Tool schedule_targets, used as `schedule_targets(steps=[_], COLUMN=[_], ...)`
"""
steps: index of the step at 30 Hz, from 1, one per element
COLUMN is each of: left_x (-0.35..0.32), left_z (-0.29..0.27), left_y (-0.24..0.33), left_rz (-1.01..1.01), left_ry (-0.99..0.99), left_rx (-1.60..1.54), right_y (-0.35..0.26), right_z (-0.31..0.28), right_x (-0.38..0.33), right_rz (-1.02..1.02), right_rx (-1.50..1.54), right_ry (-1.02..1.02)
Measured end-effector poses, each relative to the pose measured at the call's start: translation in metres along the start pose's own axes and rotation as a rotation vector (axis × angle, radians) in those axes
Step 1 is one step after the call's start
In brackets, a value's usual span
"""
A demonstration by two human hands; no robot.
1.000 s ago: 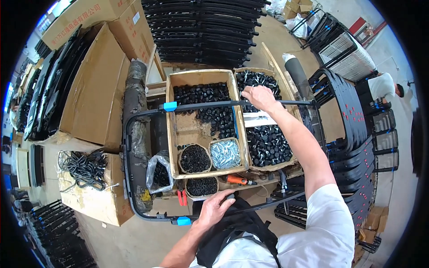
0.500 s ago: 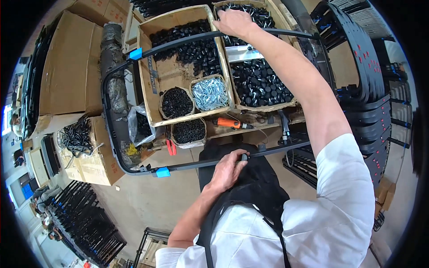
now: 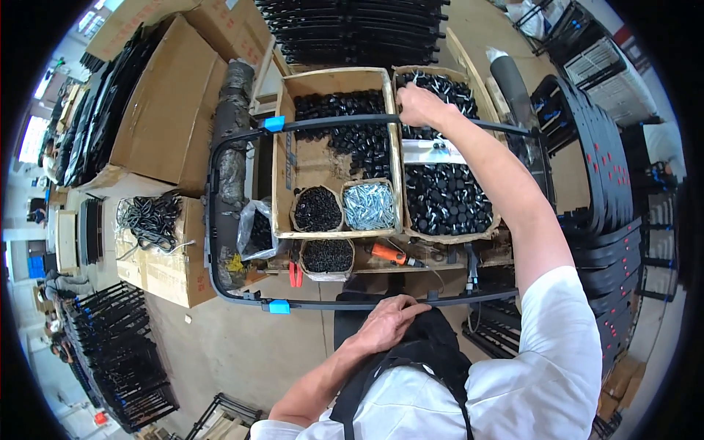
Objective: Assembling components onto a metal frame for outdoor equipment using a power screwdriver and pliers.
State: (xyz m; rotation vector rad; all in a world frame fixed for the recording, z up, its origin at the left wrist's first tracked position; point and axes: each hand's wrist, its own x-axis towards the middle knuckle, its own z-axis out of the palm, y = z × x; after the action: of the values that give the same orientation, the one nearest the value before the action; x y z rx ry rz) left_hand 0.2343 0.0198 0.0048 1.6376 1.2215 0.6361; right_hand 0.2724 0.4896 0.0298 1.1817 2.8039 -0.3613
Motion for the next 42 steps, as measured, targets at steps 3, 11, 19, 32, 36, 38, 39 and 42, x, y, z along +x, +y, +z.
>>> schedule_targets(steps=[3, 11, 19, 32, 36, 38, 39, 42], left_x=[0.001, 0.007, 0.018, 0.011, 0.014, 0.01, 0.008, 0.008], left_z=[0.001, -0.01, 0.002, -0.004, -0.004, -0.009, 0.007, 0.014], left_y=[0.003, 0.004, -0.005, -0.016, -0.011, -0.006, -0.018, -0.013], left_rz=[-0.02, -0.036, -0.05, -0.235, -0.179, -0.202, -0.139, -0.125], left_ry=[0.059, -0.023, -0.096, -0.171, -0.207, -0.267, -0.171, -0.083], left_rx=[0.006, 0.257, 0.153, -0.07, -0.107, -0.058, -0.014, -0.012], right_y=[-0.012, -0.012, -0.021, -0.017, 0.003, -0.027, -0.023, -0.007], right_z=[-0.015, -0.025, -0.022, -0.028, -0.022, -0.033, -0.028, -0.028], right_x=[0.004, 0.001, 0.006, 0.003, 0.012, 0.004, 0.008, 0.015], right_rz=[0.01, 0.009, 0.037, 0.066, 0.003, -0.02, -0.048, 0.011], right_rx=[-0.084, -0.167, -0.335, -0.54, -0.514, -0.459, -0.416, -0.359], right_ry=[-0.057, -0.036, -0.038, -0.166, -0.188, -0.181, -0.09, -0.15])
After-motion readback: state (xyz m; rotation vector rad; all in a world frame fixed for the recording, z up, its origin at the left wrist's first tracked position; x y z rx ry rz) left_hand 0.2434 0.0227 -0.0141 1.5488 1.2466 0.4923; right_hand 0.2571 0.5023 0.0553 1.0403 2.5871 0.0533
